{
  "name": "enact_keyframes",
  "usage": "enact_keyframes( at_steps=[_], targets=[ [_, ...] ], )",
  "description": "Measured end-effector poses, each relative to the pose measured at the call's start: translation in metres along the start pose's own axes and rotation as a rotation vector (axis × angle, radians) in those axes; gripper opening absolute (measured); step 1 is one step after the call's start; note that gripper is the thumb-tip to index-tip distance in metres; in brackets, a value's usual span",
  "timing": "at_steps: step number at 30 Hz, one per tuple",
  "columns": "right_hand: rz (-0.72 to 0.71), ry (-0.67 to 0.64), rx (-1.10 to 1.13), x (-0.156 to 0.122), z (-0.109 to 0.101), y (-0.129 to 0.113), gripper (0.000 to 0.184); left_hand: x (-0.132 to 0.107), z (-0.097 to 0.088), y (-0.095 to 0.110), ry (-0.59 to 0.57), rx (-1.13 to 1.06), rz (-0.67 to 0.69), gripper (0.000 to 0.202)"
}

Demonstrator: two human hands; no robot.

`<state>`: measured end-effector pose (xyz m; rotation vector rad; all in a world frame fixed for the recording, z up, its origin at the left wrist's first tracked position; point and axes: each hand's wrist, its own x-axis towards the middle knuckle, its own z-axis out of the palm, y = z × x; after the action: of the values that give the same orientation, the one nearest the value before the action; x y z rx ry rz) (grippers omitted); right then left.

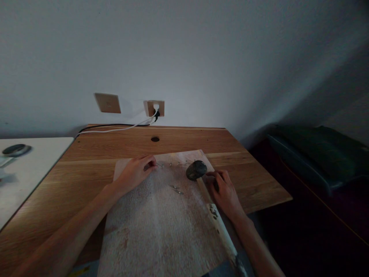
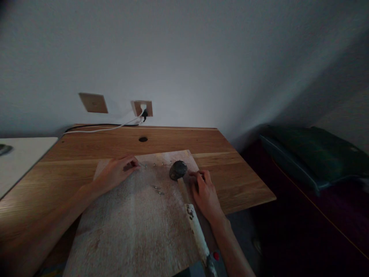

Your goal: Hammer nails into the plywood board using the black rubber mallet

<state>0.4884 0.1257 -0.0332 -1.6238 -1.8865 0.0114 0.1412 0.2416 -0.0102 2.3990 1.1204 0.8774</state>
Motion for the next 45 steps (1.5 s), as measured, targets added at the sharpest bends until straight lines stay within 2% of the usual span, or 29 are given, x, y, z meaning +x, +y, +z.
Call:
enact_keyframes(
  at_steps=[7,15,19,21,25,30,34,37,42,45],
  targets=[
    [0.014,-0.006,-0.006,0.000,-0.001,-0.003,0.024,0.000,0.006,-0.006,-0.007,0.102,0.067,0.007],
    [0.032,0.010,0.024,0.003,-0.002,-0.004,0.025,0.000,0.006,-0.005,-0.027,0.078,0.029,0.005],
    [0.114,0.014,0.097,0.003,-0.017,-0.019,0.027,0.000,0.006,-0.005,-0.027,-0.005,-0.031,0.005],
    [0.173,-0.068,0.150,0.001,-0.030,-0.033,0.031,0.000,0.007,-0.005,-0.023,-0.051,-0.063,0.008],
    [0.279,-0.350,0.192,-0.002,-0.046,-0.061,0.040,0.000,0.006,-0.003,-0.028,-0.114,-0.089,0.014],
    [0.304,-0.464,0.074,-0.002,-0.039,-0.071,0.048,0.000,0.006,-0.004,0.000,-0.123,-0.092,0.028],
    [0.288,-0.478,-0.083,-0.009,-0.031,-0.068,0.055,-0.001,0.007,-0.005,-0.019,-0.147,-0.111,0.036],
    [0.284,-0.454,-0.078,-0.009,-0.034,-0.072,0.050,-0.001,0.007,-0.004,-0.036,-0.133,-0.114,0.041],
    [0.250,-0.409,0.026,0.011,-0.041,-0.098,0.043,0.000,0.008,-0.005,-0.070,-0.121,-0.135,0.044],
    [0.181,-0.394,0.033,0.028,-0.038,-0.119,0.041,0.000,0.010,-0.007,-0.068,-0.127,-0.151,0.043]
  ],
)
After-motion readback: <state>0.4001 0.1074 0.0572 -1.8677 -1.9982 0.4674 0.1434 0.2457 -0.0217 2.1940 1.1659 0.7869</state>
